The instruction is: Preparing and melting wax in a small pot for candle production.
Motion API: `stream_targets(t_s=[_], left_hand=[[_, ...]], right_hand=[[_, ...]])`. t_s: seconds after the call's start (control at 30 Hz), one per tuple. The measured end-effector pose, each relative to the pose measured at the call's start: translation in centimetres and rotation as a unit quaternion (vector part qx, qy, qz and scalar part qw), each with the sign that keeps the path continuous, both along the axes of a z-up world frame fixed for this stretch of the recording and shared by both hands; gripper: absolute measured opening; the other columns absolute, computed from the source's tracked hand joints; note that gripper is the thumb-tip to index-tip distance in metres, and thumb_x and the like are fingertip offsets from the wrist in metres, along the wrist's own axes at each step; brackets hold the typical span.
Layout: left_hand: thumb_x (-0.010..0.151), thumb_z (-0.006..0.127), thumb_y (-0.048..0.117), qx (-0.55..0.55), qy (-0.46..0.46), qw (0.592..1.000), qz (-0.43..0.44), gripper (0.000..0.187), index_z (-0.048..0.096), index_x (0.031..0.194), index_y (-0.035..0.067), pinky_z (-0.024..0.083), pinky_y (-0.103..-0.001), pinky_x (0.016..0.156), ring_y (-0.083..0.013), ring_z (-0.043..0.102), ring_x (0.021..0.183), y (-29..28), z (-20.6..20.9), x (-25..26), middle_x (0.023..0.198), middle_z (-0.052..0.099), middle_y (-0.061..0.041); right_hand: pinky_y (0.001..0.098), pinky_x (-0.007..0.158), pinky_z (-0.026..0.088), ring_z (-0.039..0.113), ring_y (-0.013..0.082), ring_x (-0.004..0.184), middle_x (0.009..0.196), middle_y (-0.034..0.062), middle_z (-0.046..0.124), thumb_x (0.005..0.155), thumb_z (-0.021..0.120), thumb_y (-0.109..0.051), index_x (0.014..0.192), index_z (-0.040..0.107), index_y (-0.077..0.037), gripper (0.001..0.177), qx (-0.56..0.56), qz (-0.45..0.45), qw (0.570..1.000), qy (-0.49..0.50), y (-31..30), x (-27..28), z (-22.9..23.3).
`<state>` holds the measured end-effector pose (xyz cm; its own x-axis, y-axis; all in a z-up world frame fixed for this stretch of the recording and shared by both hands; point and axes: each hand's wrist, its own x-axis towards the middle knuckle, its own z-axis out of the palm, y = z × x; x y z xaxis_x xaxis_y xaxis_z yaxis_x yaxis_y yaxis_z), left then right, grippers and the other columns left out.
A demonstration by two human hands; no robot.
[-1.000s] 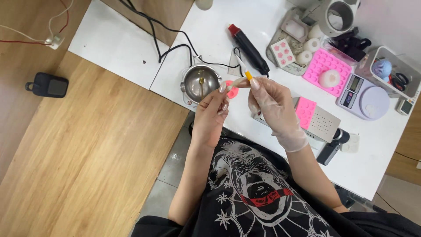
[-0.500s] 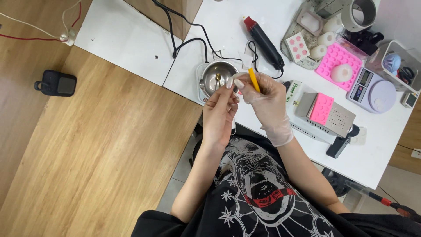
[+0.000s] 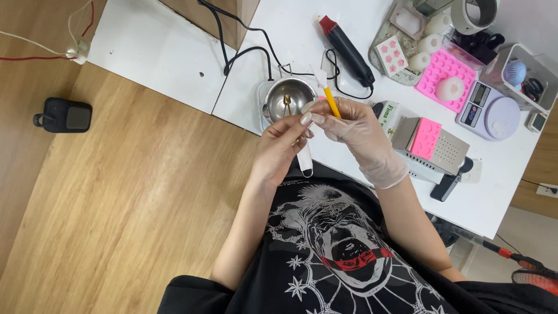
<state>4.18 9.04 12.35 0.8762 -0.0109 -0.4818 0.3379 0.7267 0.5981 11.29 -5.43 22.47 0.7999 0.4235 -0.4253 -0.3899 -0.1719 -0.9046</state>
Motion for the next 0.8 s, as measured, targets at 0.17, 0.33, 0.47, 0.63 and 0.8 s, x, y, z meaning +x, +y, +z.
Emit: stream_targets(t_s=[0.17, 0.33, 0.47, 0.63, 0.8], left_hand=[[0.103, 0.071, 0.02, -0.219, -0.026, 0.975, 0.031, 0.011, 0.071, 0.101, 0.01, 0.048, -0.023, 0.079, -0.008, 0.061, 0.086, -0.5, -1.6, -0.2, 0.085, 0.064, 0.003], [0.101, 0.067, 0.023, -0.275, 0.036, 0.957, 0.086, 0.015, 0.072, 0.107, 0.009, 0.048, -0.023, 0.079, -0.0076, 0.059, 0.084, -1.1, -1.8, 0.7, 0.085, 0.063, 0.004], [0.101, 0.067, 0.026, -0.318, 0.044, 0.939, 0.127, 0.018, 0.071, 0.108, 0.01, 0.047, -0.022, 0.078, -0.0077, 0.06, 0.084, -1.7, -1.2, 1.3, 0.084, 0.062, 0.006], [0.102, 0.066, 0.025, -0.312, 0.028, 0.94, 0.135, 0.014, 0.069, 0.107, 0.012, 0.05, -0.026, 0.084, -0.0086, 0.061, 0.086, -3.2, -1.1, 2.1, 0.084, 0.062, 0.006], [0.102, 0.064, 0.023, -0.275, 0.026, 0.951, 0.141, 0.016, 0.069, 0.109, 0.009, 0.047, -0.024, 0.083, -0.0068, 0.061, 0.088, -4.2, -0.4, 2.7, 0.088, 0.064, 0.006]], right_hand=[[0.0195, 0.054, 0.029, 0.039, 0.0015, 0.059, 0.066, -0.0084, 0.051, 0.112, 0.051, -0.034, 0.117, 0.079, -0.006, 0.04, 0.039, -0.02, 0.998, -0.054, -0.3, -0.4, 0.7], [0.0213, 0.068, 0.045, 0.053, 0.0052, 0.073, 0.083, -0.0021, 0.062, 0.11, 0.055, -0.026, 0.122, 0.072, 0.0, 0.033, 0.017, 0.014, 0.993, -0.118, -1.4, -0.2, -1.2], [0.0227, 0.081, 0.051, 0.061, 0.0079, 0.087, 0.094, 0.0018, 0.068, 0.108, 0.06, -0.02, 0.124, 0.069, 0.004, 0.03, -0.011, 0.019, 0.985, -0.169, -2.4, -1.0, -3.0], [0.0227, 0.073, 0.049, 0.061, 0.0076, 0.081, 0.089, 0.0032, 0.066, 0.106, 0.062, -0.019, 0.114, 0.072, 0.005, 0.028, -0.085, 0.028, 0.974, -0.21, -3.4, -0.8, -3.6], [0.0226, 0.064, 0.045, 0.055, 0.0061, 0.072, 0.079, 0.0029, 0.063, 0.107, 0.062, -0.018, 0.111, 0.076, 0.002, 0.024, -0.141, 0.028, 0.965, -0.218, -3.6, -0.4, -2.6]])
